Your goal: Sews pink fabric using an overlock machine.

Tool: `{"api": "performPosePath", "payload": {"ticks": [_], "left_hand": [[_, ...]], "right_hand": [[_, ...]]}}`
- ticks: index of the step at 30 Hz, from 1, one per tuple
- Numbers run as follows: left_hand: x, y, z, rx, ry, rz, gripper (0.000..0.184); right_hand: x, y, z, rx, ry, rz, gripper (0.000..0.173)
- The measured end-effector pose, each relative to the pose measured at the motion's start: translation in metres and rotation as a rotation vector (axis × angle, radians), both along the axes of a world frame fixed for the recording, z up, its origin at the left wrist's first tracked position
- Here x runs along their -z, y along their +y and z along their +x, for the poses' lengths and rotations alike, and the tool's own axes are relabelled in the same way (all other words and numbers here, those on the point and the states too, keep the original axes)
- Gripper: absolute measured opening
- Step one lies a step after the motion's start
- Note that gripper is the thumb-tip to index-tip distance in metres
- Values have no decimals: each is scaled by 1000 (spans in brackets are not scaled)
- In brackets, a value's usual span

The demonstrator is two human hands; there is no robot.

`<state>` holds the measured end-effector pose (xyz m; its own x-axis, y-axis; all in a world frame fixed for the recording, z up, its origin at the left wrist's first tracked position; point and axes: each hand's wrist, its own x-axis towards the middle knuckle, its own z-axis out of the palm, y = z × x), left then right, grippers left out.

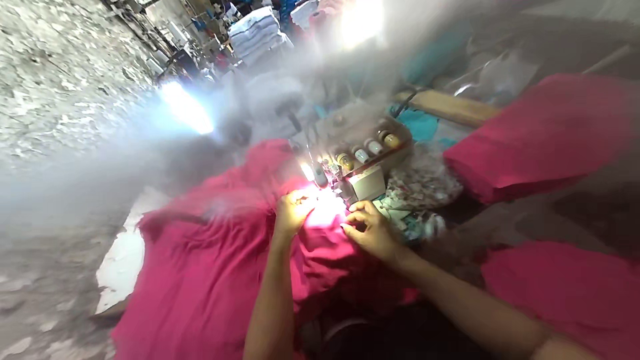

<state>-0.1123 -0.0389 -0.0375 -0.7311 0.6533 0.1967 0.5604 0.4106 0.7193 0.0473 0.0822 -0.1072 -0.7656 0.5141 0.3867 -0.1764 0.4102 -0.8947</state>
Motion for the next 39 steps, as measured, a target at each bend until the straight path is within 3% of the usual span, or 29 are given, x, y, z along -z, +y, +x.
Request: {"api": "performPosePath", "payload": {"ticks": [4, 8, 12, 15, 18, 20, 24, 27, 29, 31, 33, 35, 37, 39], "left_hand": [[-5, -6, 6, 7, -120, -50, 16], [0, -8, 12, -23, -94, -19, 20], [11, -7, 16, 38, 196, -5, 13], [18, -4, 39, 44, 478, -139, 23], [36, 9, 72, -113, 758, -236, 32], [50, 21, 86, -188, 793, -211, 30], [60, 36, 92, -231, 654, -168, 38], [44, 28, 78, -153, 553, -195, 30], [23, 17, 56, -109, 325, -157, 28], [24, 10, 24, -180, 181, -8, 43], [40, -6, 6, -220, -74, 68, 74], [47, -36, 27, -124, -306, -40, 81], [50, -81, 63, 87, -390, -265, 50], [35, -138, 81, 307, -469, -560, 28]], "right_hand": [[3, 1, 16, -186, -159, -153, 15], [6, 0, 23, -158, -35, -163, 17], [22, 3, 19, -114, -34, -58, 20], [31, 1, 27, -104, -13, -38, 20], [38, 1, 34, -92, 8, -68, 17], [41, 2, 34, -58, 62, -46, 17], [35, 4, 33, 9, 128, 22, 19], [30, 2, 28, 17, 138, 68, 19], [17, 2, 20, 16, 97, 101, 19], [-5, 5, 10, -29, -12, 65, 19], [-26, 9, 0, -104, -157, -58, 19], [-35, 17, -6, -169, -248, -193, 15], [-35, 23, -2, -224, -245, -365, 7], [-31, 25, 15, -303, -254, -547, 15]]}}
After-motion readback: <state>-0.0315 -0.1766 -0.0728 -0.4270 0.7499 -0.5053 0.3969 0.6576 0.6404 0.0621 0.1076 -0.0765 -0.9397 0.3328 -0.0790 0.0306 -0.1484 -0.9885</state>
